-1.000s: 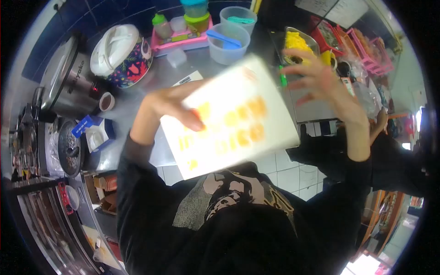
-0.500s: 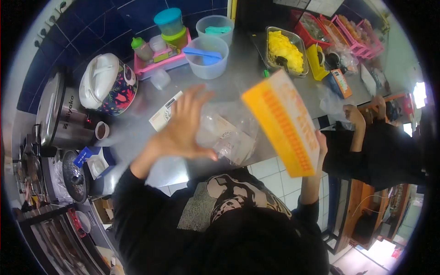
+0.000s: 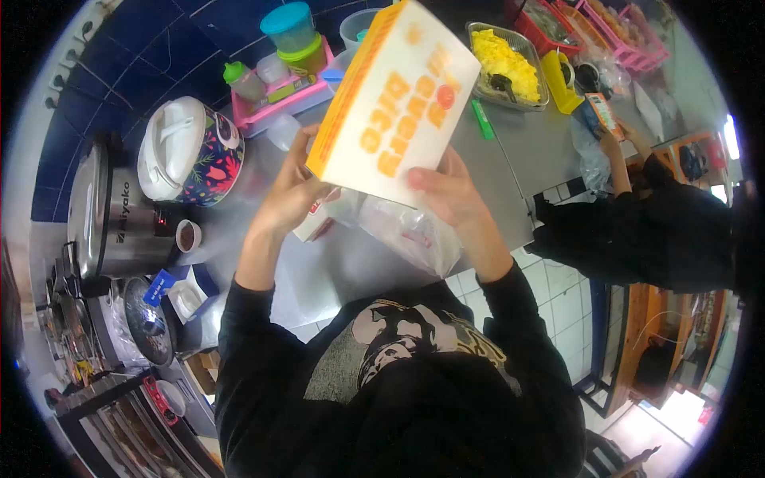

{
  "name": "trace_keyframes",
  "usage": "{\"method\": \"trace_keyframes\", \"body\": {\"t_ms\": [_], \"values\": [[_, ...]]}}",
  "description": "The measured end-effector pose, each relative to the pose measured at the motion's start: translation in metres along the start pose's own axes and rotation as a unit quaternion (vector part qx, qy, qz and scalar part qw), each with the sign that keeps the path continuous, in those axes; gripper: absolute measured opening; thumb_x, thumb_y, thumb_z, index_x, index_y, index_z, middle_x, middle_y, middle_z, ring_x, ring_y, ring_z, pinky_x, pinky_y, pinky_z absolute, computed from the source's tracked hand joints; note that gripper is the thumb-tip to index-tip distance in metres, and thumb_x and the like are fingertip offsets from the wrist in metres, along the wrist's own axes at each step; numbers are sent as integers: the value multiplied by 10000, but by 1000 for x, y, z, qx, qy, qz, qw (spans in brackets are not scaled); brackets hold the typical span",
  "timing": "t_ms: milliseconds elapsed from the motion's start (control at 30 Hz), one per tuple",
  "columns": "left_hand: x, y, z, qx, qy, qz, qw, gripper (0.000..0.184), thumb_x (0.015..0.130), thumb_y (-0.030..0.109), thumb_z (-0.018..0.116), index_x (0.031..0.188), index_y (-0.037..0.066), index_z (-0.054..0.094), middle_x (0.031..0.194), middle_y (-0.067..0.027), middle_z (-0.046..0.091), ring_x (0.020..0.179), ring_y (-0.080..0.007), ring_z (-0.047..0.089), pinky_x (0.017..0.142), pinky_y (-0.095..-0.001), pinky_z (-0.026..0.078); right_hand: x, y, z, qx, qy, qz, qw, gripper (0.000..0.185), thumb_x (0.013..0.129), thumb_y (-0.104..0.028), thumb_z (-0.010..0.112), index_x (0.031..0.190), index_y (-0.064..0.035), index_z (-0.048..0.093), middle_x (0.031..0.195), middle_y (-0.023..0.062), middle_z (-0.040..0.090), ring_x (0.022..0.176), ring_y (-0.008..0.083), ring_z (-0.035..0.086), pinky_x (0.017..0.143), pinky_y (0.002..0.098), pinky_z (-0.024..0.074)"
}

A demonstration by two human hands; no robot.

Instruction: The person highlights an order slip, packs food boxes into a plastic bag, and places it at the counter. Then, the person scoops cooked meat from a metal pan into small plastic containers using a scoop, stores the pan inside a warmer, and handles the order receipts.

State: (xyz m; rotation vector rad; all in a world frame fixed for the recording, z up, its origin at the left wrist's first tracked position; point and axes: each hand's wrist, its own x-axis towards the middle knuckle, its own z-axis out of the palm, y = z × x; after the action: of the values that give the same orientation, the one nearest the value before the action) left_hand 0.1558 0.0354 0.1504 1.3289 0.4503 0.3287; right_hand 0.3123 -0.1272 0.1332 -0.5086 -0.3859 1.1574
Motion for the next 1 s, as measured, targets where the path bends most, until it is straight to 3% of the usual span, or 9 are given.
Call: {"method": "trace_keyframes", "body": {"t_ms": [133,400,467,700,767,800,867,900,1000], "values": [[7,-23,-15,-67,-46,27,996,732,804,-110,489,1369,226,166,1262,-159,508,548,-40,366,466,-192,305,12,21,-48,-142,9,-25,989,792,696,-4,748,1352,17,305,1287,148,485,1197,244,488,1019,388,387],[30,-37,-6,-10,-45,115,992,649,847,-98,451,1334,213,156,1352,-218,435,553,-32,380,467,-167,303,-30,23,-97,-416,10,-25,909,855,681,-85,787,1369,-17,282,1272,127,485,1159,241,507,971,378,418],[35,-37,-3,56,-48,163,984,665,824,-125,443,1320,188,128,1349,-226,424,613,-60,465,485,-179,367,-45,15,-97,-490,-10,125,863,869,658,-170,808,1347,-15,302,1215,145,521,1113,260,534,933,397,442],[5,-26,38,146,-93,196,965,660,781,-172,413,1258,151,92,1339,-242,399,930,-199,607,644,-239,502,-64,-23,-114,-611,-150,204,750,766,656,-314,782,1251,0,416,1014,205,605,953,286,600,838,360,469],[1,-26,47,128,-125,247,952,639,787,-171,395,1242,157,90,1332,-251,405,1001,-235,599,706,-252,505,-58,-25,-112,-666,-146,309,663,733,711,-316,736,1317,-63,412,1102,202,595,1028,314,584,845,400,471],[-3,-24,49,127,-125,248,952,639,787,-171,395,1242,157,90,1332,-251,405,1001,-235,599,706,-252,505,-59,-22,-115,-668,-145,309,662,733,711,-316,736,1317,-63,412,1102,202,595,1028,314,584,845,400,471],[-13,-16,52,84,-120,208,967,636,755,-181,398,1229,115,93,1317,-216,421,976,-187,560,675,-225,441,-59,-11,-124,-821,-75,233,516,685,748,-385,686,1310,-88,432,1097,224,593,1017,368,576,845,446,456],[-17,-13,53,84,-119,208,967,636,755,-181,398,1229,115,93,1317,-216,421,976,-187,560,675,-225,441,-60,-11,-110,-821,-76,233,516,685,748,-385,686,1310,-88,432,1097,224,593,1017,368,576,845,446,456],[-28,-6,48,72,-92,204,972,643,752,-186,400,1230,119,96,1323,-219,416,967,-191,558,694,-226,437,-78,-25,-48,-908,-18,210,362,602,772,-375,670,1266,-88,482,1032,187,608,967,330,595,813,438,464]]}}
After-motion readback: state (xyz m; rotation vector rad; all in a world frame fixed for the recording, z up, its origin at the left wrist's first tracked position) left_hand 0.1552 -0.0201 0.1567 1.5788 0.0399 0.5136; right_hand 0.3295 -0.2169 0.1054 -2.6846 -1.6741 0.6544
